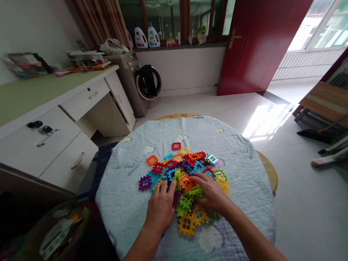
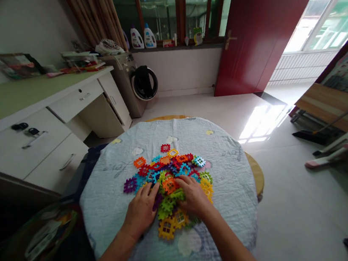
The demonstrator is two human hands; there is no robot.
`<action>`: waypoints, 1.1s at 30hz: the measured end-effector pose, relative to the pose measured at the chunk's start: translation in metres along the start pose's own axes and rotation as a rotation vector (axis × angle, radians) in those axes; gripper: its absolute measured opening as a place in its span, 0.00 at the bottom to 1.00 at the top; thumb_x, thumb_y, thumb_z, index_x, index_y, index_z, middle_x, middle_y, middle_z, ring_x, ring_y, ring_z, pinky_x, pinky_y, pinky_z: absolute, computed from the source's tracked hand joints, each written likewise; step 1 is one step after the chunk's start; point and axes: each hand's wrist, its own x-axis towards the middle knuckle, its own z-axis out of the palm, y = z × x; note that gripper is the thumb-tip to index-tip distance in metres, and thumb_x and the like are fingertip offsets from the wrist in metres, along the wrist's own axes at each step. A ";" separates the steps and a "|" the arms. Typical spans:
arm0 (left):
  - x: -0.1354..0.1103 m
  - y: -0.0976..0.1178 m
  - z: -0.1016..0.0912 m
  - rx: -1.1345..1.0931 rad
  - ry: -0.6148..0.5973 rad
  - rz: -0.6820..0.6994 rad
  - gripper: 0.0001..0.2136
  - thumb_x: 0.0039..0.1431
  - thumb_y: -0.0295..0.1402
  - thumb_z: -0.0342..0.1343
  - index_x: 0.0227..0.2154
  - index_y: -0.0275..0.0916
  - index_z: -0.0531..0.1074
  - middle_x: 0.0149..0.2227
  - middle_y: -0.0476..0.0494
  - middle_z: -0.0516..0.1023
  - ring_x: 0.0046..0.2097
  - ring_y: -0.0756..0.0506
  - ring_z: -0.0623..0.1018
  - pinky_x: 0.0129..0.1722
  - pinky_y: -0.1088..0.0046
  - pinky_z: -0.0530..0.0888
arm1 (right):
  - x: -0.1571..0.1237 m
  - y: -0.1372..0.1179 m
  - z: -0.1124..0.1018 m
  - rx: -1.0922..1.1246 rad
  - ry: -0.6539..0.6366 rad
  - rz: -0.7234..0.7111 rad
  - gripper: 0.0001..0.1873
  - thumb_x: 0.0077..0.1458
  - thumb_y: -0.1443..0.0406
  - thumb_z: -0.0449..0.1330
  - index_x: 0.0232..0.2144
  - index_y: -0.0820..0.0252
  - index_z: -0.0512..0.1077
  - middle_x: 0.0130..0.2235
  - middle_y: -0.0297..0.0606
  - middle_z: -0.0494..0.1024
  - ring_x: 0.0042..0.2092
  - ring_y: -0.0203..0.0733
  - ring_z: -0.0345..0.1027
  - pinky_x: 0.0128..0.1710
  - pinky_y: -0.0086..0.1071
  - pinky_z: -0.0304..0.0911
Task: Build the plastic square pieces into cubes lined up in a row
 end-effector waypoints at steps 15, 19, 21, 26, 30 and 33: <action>0.040 -0.021 -0.046 -0.893 0.320 -0.206 0.22 0.47 0.28 0.57 0.49 0.40 0.70 0.44 0.44 0.80 0.44 0.45 0.79 0.48 0.68 0.74 | 0.056 0.046 -0.013 -0.009 0.335 0.299 0.21 0.51 0.60 0.58 0.47 0.60 0.70 0.47 0.46 0.74 0.48 0.48 0.68 0.51 0.40 0.60; 0.055 -0.013 -0.026 -1.307 0.299 -0.253 0.28 0.46 0.37 0.61 0.52 0.38 0.65 0.47 0.39 0.77 0.43 0.44 0.79 0.44 0.65 0.76 | 0.077 0.053 -0.027 -0.212 0.272 0.480 0.32 0.53 0.54 0.59 0.56 0.64 0.65 0.59 0.55 0.66 0.60 0.57 0.58 0.57 0.44 0.54; 0.061 -0.009 -0.009 -1.256 0.359 -0.279 0.30 0.45 0.38 0.62 0.53 0.37 0.64 0.50 0.37 0.75 0.48 0.41 0.77 0.50 0.59 0.73 | 0.086 0.051 -0.027 -0.210 0.185 0.523 0.33 0.56 0.52 0.56 0.58 0.66 0.64 0.58 0.57 0.67 0.60 0.56 0.59 0.56 0.43 0.55; 0.054 -0.014 0.028 -0.792 0.583 -0.351 0.34 0.46 0.39 0.62 0.56 0.37 0.60 0.58 0.32 0.65 0.62 0.34 0.63 0.63 0.47 0.58 | 0.092 0.036 -0.013 -0.148 0.020 0.410 0.33 0.58 0.49 0.54 0.59 0.62 0.63 0.55 0.52 0.72 0.57 0.52 0.64 0.55 0.41 0.56; 0.036 -0.020 0.038 -0.771 0.572 -0.379 0.37 0.50 0.42 0.61 0.61 0.36 0.53 0.62 0.28 0.58 0.65 0.32 0.58 0.64 0.45 0.56 | 0.087 0.021 0.000 -0.039 -0.003 0.295 0.39 0.52 0.49 0.61 0.62 0.59 0.60 0.55 0.48 0.73 0.57 0.54 0.65 0.57 0.43 0.56; 0.029 -0.020 0.036 -0.895 0.559 -0.389 0.37 0.51 0.42 0.61 0.61 0.40 0.52 0.63 0.31 0.58 0.65 0.34 0.60 0.63 0.48 0.59 | 0.086 0.010 0.004 0.159 0.000 0.226 0.37 0.51 0.51 0.62 0.61 0.55 0.61 0.56 0.44 0.72 0.57 0.52 0.65 0.57 0.43 0.57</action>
